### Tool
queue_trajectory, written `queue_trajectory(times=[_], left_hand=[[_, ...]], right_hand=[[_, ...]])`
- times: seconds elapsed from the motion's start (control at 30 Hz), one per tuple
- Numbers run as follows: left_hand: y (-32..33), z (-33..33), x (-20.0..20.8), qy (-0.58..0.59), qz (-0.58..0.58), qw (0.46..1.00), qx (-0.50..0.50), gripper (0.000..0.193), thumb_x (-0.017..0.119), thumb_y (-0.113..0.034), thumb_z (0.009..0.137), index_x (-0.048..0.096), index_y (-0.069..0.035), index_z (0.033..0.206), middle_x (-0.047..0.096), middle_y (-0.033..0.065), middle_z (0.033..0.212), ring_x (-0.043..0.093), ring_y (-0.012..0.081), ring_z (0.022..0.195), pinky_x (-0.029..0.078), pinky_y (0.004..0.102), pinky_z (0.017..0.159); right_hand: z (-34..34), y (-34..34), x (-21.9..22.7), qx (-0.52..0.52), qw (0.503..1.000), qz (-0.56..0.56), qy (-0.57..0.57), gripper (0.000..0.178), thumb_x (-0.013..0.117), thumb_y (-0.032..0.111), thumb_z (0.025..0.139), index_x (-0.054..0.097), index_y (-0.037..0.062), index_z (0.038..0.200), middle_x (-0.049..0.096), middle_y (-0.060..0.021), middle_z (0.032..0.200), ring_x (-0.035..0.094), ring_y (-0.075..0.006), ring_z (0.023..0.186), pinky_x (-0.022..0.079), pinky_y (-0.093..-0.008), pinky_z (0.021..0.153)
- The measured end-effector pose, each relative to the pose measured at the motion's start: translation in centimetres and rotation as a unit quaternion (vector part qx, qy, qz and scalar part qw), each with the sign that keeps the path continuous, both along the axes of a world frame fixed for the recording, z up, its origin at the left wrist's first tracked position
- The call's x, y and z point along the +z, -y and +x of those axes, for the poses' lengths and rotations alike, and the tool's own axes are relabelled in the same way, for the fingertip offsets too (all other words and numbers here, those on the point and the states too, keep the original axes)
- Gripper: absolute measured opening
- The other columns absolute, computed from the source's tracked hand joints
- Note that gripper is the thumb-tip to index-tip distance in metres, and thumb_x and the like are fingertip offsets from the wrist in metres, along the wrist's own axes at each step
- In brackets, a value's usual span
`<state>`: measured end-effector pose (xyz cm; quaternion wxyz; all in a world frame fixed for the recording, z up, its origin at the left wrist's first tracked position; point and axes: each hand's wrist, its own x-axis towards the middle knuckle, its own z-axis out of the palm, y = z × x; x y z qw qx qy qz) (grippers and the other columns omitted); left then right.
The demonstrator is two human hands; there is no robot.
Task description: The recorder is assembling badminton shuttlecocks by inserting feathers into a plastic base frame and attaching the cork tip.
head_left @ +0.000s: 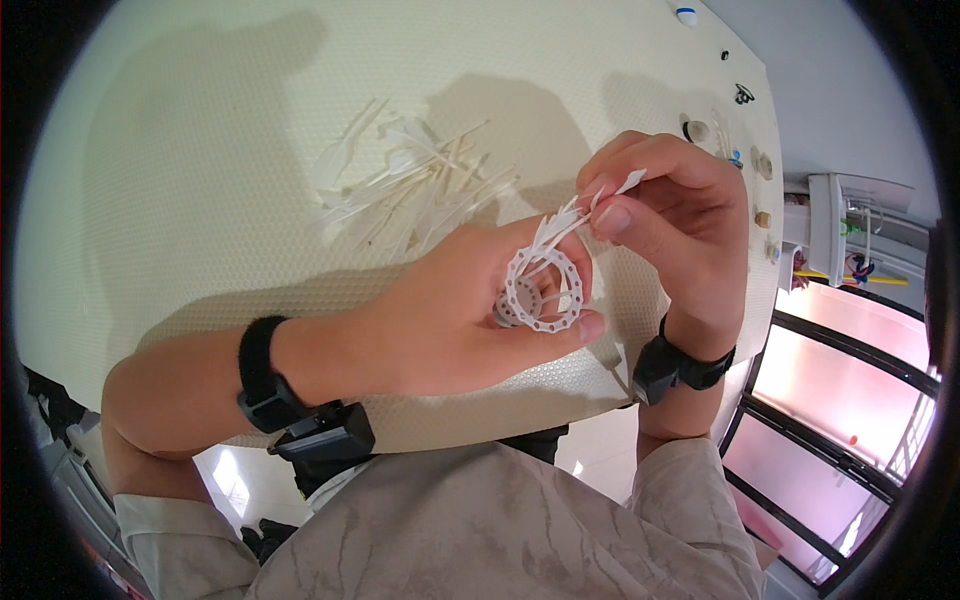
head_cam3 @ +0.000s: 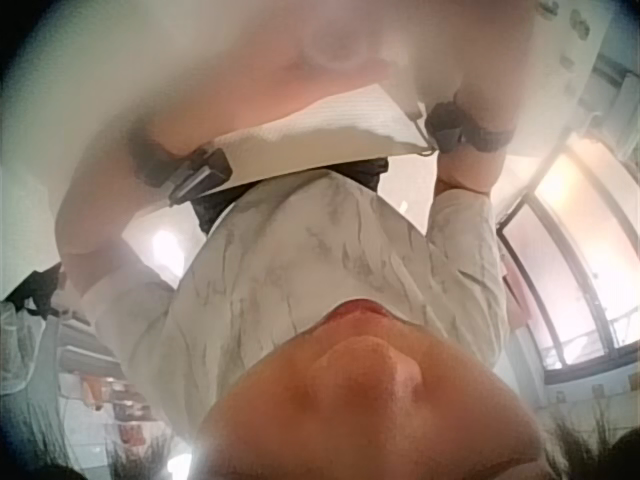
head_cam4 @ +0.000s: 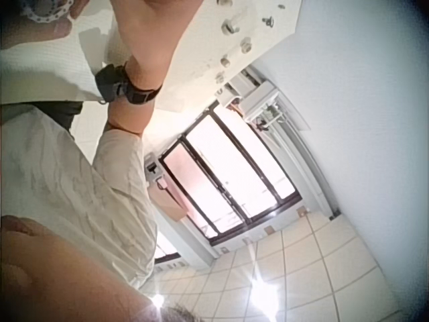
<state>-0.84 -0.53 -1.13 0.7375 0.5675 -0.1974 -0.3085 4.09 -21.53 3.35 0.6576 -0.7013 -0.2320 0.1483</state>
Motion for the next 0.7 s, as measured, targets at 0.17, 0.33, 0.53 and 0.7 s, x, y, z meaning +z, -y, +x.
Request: queue_trajectory(times=[0.17, 0.33, 0.53, 0.7], left_hand=[[-0.1, 0.1, 0.3, -0.014, 0.014, 1.0, -0.003, 0.018, 0.073, -0.01, 0.094, 0.057, -0.006, 0.101, 0.057, -0.0031, 0.086, 0.053, 0.0044, 0.078, 0.042, 0.0227, 0.067], [0.0, 0.2, 0.0, 0.0, 0.015, 1.0, -0.01, 0.017, 0.073, -0.009, 0.095, 0.057, -0.006, 0.1, 0.058, -0.0032, 0.085, 0.053, 0.0038, 0.076, 0.042, 0.0225, 0.065], [-0.2, -0.1, 0.0, 0.0, -0.005, 1.0, -0.024, 0.019, 0.074, -0.011, 0.095, 0.057, -0.007, 0.102, 0.057, -0.0035, 0.085, 0.052, 0.0038, 0.076, 0.042, 0.0228, 0.066], [0.9, -0.4, -0.5, 0.095, 0.04, 0.988, 0.118, 0.023, 0.074, -0.01, 0.094, 0.056, -0.003, 0.108, 0.056, 0.0008, 0.087, 0.054, 0.0081, 0.078, 0.044, 0.026, 0.068]], right_hand=[[0.2, -0.4, 0.1, -0.022, 0.999, 0.023, 0.028, 0.015, 0.073, -0.002, 0.09, 0.069, -0.0005, 0.105, 0.07, -0.0077, 0.098, 0.066, -0.0124, 0.085, 0.052, -0.0255, 0.075], [0.8, 0.4, -0.5, -0.003, 0.998, 0.056, 0.013, 0.014, 0.07, 0.0, 0.093, 0.068, -0.0004, 0.107, 0.069, -0.0091, 0.102, 0.062, -0.0111, 0.081, 0.049, -0.0229, 0.069], [1.2, -0.1, -1.0, 0.054, 0.994, 0.098, -0.007, 0.014, 0.066, 0.001, 0.095, 0.065, 0.0009, 0.108, 0.067, -0.0111, 0.106, 0.06, -0.0101, 0.079, 0.045, -0.0211, 0.063], [0.3, -0.2, -0.1, -0.093, 0.973, -0.134, 0.166, 0.053, 0.09, 0.033, 0.077, 0.059, 0.0027, 0.107, 0.061, -0.0063, 0.101, 0.055, -0.0086, 0.076, 0.041, -0.0213, 0.057]])
